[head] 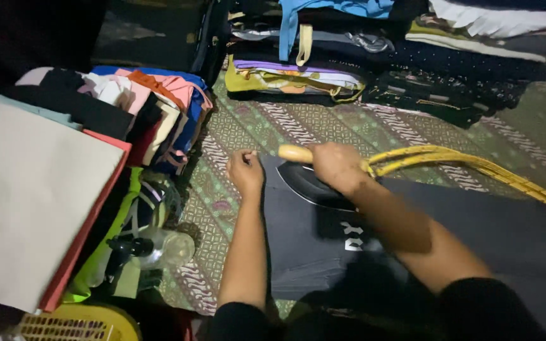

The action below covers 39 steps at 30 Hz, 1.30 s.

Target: The person irons a dark gray t-shirt on a patterned surface using a black iron with a wooden handle. They smooth the fabric, iron the front and back, and then fold the shirt into a neat rectangle.

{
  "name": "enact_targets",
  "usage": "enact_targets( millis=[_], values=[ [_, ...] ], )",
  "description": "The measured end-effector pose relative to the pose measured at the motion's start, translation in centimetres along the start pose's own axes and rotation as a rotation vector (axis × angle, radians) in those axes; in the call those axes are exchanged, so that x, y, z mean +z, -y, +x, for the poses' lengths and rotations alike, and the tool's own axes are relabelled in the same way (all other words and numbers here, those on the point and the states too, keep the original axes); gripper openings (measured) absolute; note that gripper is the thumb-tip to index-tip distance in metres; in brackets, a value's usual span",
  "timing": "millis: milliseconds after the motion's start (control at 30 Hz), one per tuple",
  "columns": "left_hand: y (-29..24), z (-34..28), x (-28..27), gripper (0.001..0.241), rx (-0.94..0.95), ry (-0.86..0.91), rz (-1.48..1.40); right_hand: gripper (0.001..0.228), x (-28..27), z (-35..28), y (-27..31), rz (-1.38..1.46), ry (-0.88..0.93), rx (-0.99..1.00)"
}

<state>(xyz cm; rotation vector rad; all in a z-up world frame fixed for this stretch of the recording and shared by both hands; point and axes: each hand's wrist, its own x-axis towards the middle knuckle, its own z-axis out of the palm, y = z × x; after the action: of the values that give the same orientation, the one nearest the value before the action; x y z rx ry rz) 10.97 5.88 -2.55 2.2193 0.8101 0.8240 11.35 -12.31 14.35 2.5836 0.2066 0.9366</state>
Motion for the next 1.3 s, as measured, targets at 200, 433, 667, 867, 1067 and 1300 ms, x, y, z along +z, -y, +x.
enact_targets(
  millis=[200, 433, 667, 867, 1067, 1300],
  values=[
    [-1.3, -0.3, -2.1, 0.013, 0.123, -0.193, -0.242, 0.026, 3.8, 6.4, 2.6, 0.600, 0.761, -0.252],
    [-0.6, -0.2, -2.3, 0.016, 0.123, -0.162, -0.279, 0.030, 3.3, 4.0, 0.9, 0.656, 0.639, -0.331],
    [-0.9, -0.7, -0.9, 0.044, 0.166, -0.170, 0.011, 0.025, 3.6, -1.6, -9.3, 0.559, 0.647, -0.413],
    [-11.5, -11.5, -5.5, 0.045, 0.533, 0.227, 0.012, 0.024, 9.4, -3.6, -20.2, 0.346, 0.717, -0.211],
    [-11.5, -15.3, -4.8, 0.053, 0.507, 0.503, 0.210, 0.031, 6.2, -4.7, -26.0, 0.432, 0.812, 0.010],
    [-10.7, -15.3, -2.8, 0.056, 0.469, 0.613, 0.326, 0.026, 2.1, -9.3, -25.7, 0.451, 1.075, -0.179]
  ],
)
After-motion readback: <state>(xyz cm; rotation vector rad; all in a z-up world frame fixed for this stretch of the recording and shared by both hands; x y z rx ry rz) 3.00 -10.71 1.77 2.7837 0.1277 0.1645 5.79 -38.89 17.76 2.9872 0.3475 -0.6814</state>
